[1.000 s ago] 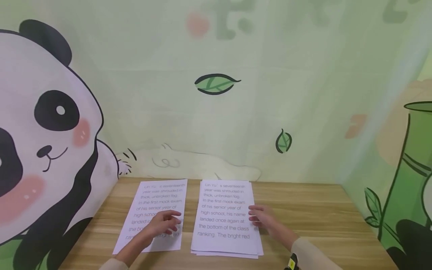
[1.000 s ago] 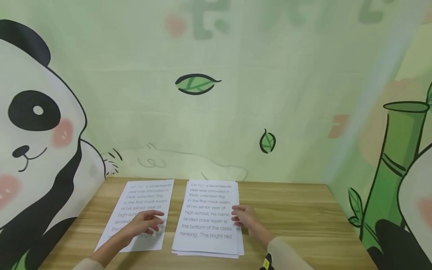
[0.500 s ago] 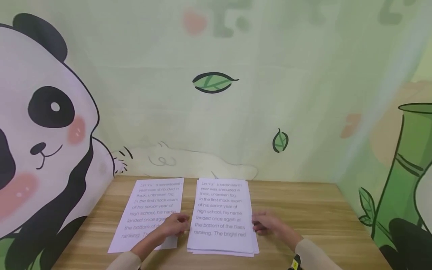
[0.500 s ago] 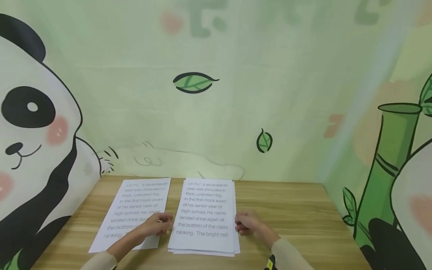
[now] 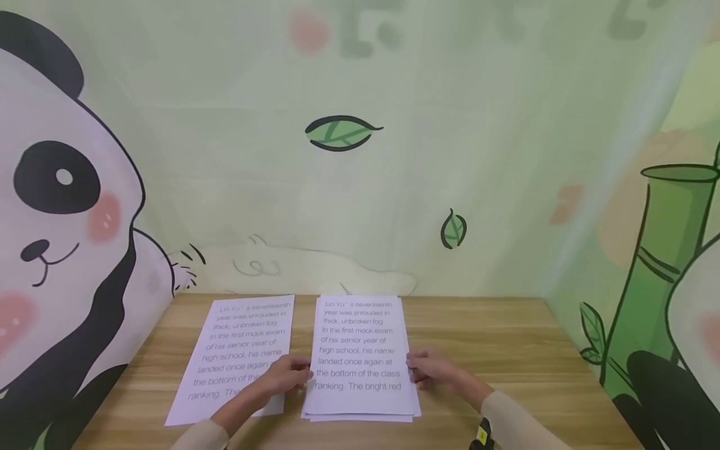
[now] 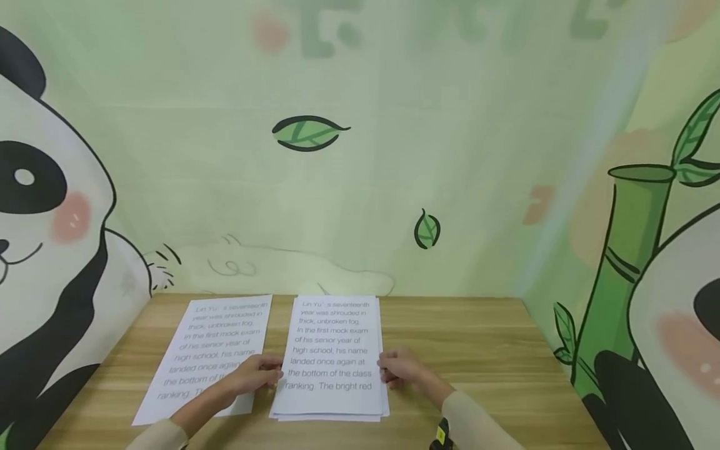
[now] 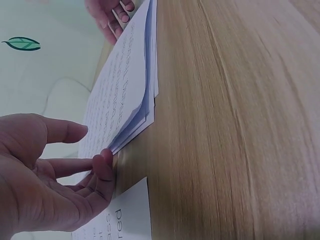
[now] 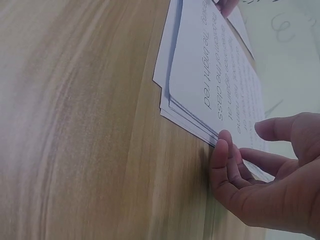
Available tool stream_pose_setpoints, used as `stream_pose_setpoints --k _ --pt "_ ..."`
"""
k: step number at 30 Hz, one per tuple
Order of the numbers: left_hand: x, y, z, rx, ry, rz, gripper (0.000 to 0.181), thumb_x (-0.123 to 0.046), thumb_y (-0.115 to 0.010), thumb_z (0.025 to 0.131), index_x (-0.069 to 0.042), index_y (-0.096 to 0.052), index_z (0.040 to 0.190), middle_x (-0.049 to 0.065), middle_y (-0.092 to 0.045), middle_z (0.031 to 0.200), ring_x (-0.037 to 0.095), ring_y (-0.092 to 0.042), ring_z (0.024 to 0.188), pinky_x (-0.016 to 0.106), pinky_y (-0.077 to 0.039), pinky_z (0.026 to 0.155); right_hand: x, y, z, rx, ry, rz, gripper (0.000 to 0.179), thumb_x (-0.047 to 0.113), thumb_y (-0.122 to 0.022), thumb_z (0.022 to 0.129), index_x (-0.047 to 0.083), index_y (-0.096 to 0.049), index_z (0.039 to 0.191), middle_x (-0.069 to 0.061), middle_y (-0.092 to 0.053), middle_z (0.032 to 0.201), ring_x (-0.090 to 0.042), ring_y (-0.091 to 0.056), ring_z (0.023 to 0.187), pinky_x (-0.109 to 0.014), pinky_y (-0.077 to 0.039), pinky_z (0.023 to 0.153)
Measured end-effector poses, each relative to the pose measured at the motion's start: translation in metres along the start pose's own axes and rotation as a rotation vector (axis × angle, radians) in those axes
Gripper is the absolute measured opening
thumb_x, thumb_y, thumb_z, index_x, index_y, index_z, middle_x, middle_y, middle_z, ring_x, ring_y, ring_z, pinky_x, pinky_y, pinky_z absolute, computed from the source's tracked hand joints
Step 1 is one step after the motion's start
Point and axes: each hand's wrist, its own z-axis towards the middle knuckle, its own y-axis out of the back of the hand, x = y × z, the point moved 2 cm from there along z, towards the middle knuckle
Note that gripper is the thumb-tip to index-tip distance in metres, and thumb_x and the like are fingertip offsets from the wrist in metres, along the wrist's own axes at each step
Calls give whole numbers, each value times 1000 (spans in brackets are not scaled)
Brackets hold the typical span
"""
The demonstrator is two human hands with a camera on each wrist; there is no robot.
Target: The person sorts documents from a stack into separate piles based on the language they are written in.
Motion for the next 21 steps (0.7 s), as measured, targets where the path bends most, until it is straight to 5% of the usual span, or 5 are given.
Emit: stream_pose_setpoints --k 13,21 --pt "-5 4 0 -69 59 22 35 -13 -66 90 1 -70 123 7 -71 96 20 -63 76 30 -50 65 11 3 -5 -60 37 39 41 10 -59 98 -12 -57 133 -18 -69 96 -19 -65 76 -33 -60 69" --pt "7 -4 7 -83 47 -148 25 -11 -73 89 5 -70 109 9 -74 84 16 -68 66 29 -56 60 4 2 -1 -21 46 86 41 7 -63 96 -14 -56 130 -21 -74 106 -25 -74 89 -38 -63 76"
